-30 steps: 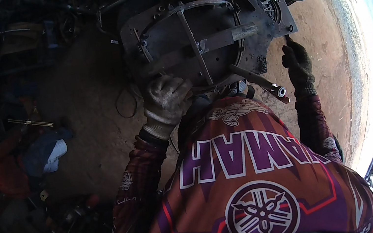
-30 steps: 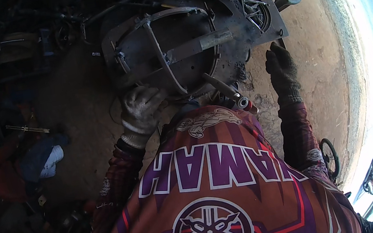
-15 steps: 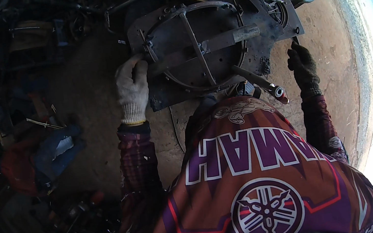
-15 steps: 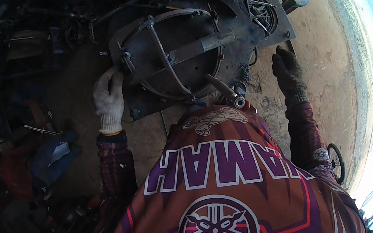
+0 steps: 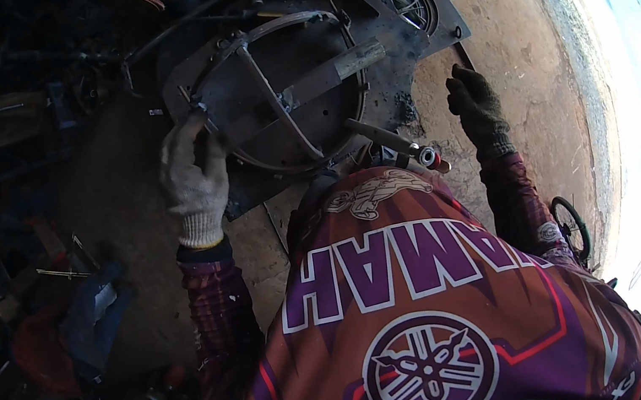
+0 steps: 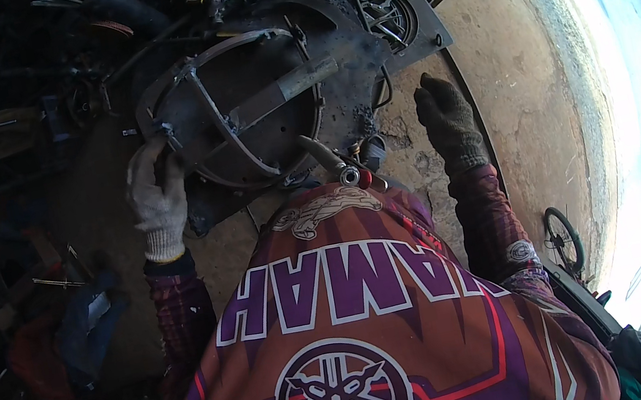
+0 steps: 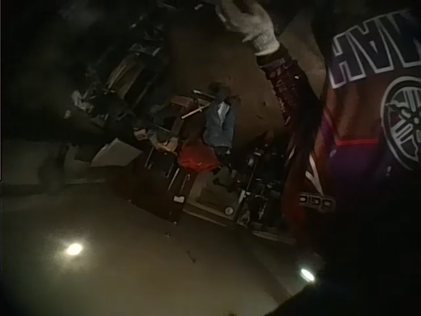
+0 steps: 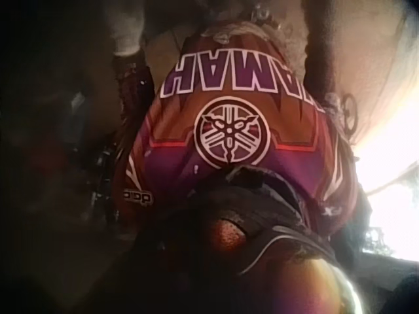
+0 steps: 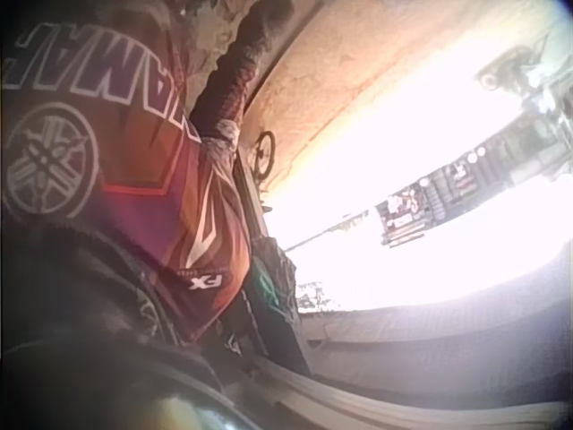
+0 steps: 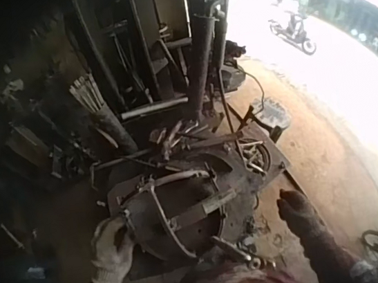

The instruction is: The person uses a hammer and a wrench to align metal strips on a circular jig, adjusts them with locking pliers, and then welds the joints using a welding torch.

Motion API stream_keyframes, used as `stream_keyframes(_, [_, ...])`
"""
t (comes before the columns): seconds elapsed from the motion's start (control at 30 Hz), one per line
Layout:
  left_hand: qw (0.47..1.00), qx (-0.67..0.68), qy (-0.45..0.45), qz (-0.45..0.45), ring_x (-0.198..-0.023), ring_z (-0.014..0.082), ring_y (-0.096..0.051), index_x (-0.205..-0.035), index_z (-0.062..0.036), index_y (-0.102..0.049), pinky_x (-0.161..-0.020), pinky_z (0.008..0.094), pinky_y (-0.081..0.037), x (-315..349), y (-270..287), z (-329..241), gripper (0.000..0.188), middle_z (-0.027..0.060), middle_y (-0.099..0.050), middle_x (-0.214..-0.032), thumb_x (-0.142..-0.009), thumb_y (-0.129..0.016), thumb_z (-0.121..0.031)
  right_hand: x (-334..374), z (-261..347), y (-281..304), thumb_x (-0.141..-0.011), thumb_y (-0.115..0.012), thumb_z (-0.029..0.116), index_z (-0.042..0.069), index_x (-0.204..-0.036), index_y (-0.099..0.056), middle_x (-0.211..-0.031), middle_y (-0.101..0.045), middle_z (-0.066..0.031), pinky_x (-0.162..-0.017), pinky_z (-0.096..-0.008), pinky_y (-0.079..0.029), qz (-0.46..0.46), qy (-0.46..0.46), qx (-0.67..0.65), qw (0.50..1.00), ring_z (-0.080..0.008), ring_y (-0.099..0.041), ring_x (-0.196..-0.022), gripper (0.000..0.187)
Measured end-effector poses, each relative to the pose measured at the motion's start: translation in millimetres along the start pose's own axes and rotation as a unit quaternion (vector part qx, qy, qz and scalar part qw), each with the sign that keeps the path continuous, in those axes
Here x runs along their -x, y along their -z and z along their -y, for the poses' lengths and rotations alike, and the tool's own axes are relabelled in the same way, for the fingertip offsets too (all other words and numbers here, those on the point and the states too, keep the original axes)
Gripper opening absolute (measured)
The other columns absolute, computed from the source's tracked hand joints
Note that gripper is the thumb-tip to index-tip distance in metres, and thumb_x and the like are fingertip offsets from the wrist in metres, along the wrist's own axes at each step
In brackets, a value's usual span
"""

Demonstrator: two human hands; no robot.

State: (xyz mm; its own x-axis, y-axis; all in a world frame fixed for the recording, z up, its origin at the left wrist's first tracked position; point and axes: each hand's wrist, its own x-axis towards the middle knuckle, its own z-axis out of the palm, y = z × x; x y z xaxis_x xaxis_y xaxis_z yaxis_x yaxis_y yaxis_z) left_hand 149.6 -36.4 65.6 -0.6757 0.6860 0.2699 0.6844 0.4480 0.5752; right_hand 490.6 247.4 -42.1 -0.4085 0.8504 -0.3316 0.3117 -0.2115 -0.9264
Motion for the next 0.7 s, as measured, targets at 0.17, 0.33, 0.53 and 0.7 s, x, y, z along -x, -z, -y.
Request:
stream_keyframes(0.17, [0.991, -0.034, -0.120, 0.054, -0.107, 0.0342, -0.060, -0.116, -0.0034, -0.066, -0.094, 0.0446, -0.048, -3, -6, -5, 0.033, 0.0161, -0.065, -0.114, -0.085, -0.067, -0.016, 1, 64, -32, -0.096, -0.066, 0.017, 0.000, -0.131, -0.056, -0.106, -0.068, -0.0082, -0.072, -0.0263, -0.051, 0.007, 0.157, -0.040, 0.987, -0.0118, -0.062, -0.083, 0.041])
stream_keyframes(0.33, [0.984, -0.052, -0.141, 0.092, -0.109, 0.0343, -0.058, -0.119, -0.0045, -0.063, -0.094, 0.0460, -0.048, 25, -18, 14, 0.041, 0.0145, -0.063, -0.116, -0.081, -0.071, -0.019, 4, 206, -96, -0.086, -0.072, 0.021, 0.010, -0.135, -0.056, -0.125, -0.064, -0.0155, -0.096, -0.0407, -0.052, 0.236, 0.442, 0.377, 0.779, -0.0303, -0.064, -0.112, 0.053])
stream_keyframes(0.53, [0.992, -0.074, -0.099, 0.006, -0.106, 0.0313, -0.059, -0.110, -0.0059, -0.068, -0.091, 0.0452, -0.050, 27, -2, 6, 0.037, 0.0119, -0.062, -0.114, -0.077, -0.077, -0.020, -27, 196, -154, -0.079, -0.075, 0.016, 0.009, -0.133, -0.058, -0.126, -0.060, -0.0172, -0.098, -0.0417, -0.051, 0.441, 0.409, 0.429, 0.674, -0.0355, -0.060, -0.116, 0.057])
stream_keyframes(0.7, [0.999, -0.049, -0.011, -0.009, -0.103, 0.0317, -0.065, -0.110, -0.0006, -0.066, -0.089, 0.0418, -0.055, 49, 21, 28, 0.034, 0.0162, -0.066, -0.114, -0.078, -0.076, -0.009, -30, 203, -167, -0.078, -0.076, 0.019, 0.008, -0.132, -0.058, -0.126, -0.059, -0.0166, -0.098, -0.0417, -0.051, 0.520, 0.405, 0.433, 0.615, -0.0353, -0.060, -0.115, 0.057])
